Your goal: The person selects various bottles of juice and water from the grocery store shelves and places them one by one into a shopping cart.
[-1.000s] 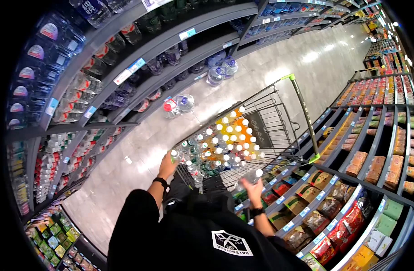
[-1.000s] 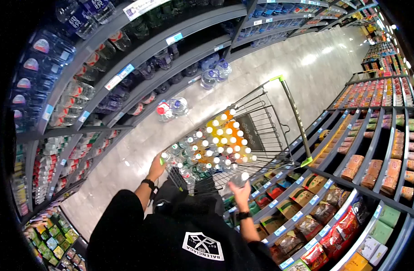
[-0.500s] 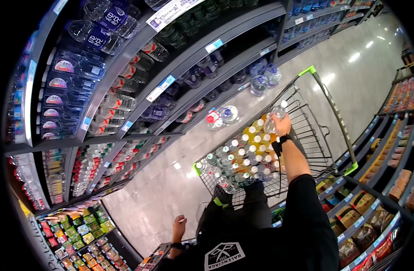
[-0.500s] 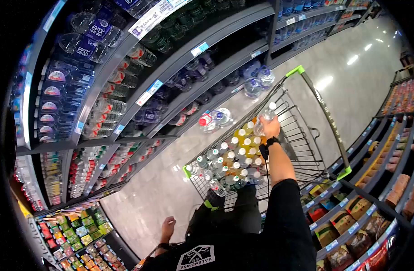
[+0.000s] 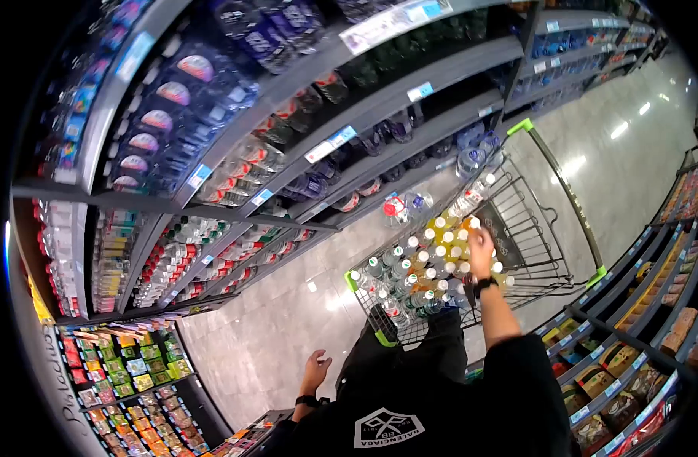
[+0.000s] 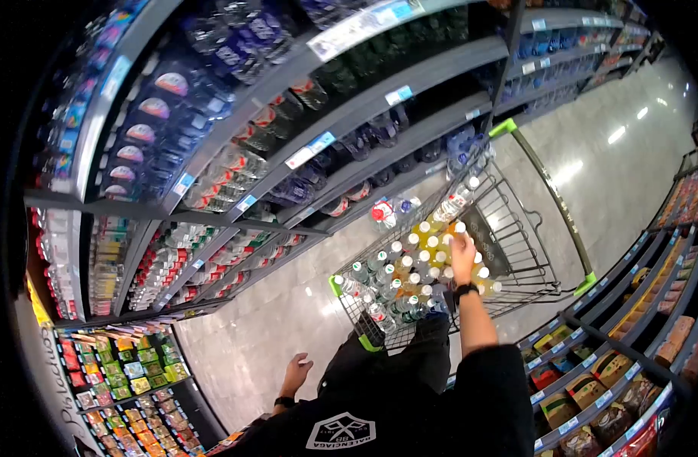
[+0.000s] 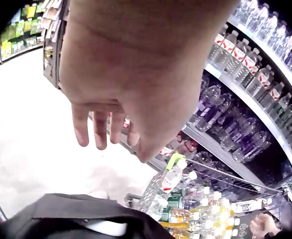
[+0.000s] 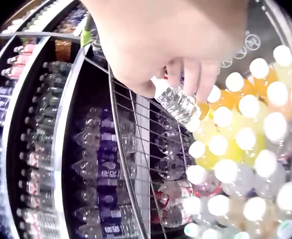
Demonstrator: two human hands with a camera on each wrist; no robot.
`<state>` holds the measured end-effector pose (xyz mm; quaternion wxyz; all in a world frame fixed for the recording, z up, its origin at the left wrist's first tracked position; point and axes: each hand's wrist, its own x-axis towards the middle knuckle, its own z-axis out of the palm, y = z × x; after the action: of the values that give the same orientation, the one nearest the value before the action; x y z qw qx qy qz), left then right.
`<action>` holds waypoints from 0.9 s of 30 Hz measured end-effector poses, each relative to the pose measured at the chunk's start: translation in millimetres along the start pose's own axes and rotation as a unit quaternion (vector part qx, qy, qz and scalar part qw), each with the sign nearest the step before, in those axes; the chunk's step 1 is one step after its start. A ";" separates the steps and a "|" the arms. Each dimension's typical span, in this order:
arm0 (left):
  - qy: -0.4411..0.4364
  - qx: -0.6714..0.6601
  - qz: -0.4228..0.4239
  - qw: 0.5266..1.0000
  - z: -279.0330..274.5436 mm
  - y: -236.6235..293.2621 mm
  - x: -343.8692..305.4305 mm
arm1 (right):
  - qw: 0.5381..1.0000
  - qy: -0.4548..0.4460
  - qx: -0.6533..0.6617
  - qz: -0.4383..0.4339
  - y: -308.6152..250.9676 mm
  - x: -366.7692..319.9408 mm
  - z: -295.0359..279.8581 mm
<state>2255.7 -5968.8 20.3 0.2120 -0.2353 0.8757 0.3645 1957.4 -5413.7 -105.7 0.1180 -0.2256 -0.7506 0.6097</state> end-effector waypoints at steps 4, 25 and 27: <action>0.040 -0.025 0.072 0.996 -33.9 30.6 57.3 | 0.996 -0.077 -0.004 0.033 -45.3 -116.2 -36.7; 0.022 -0.320 0.398 0.860 -238.7 422.9 319.2 | 0.966 0.181 -0.172 0.073 -144.6 -497.6 -45.6; -0.046 -0.311 0.350 0.883 -252.8 441.5 317.3 | 0.958 0.185 -0.213 0.040 -97.3 -518.9 -58.1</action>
<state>1701.4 -5961.9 248.8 0.0264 0.0494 0.7322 0.6788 2416.4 -5629.1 52.6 0.1792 -0.3843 -0.8186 0.3873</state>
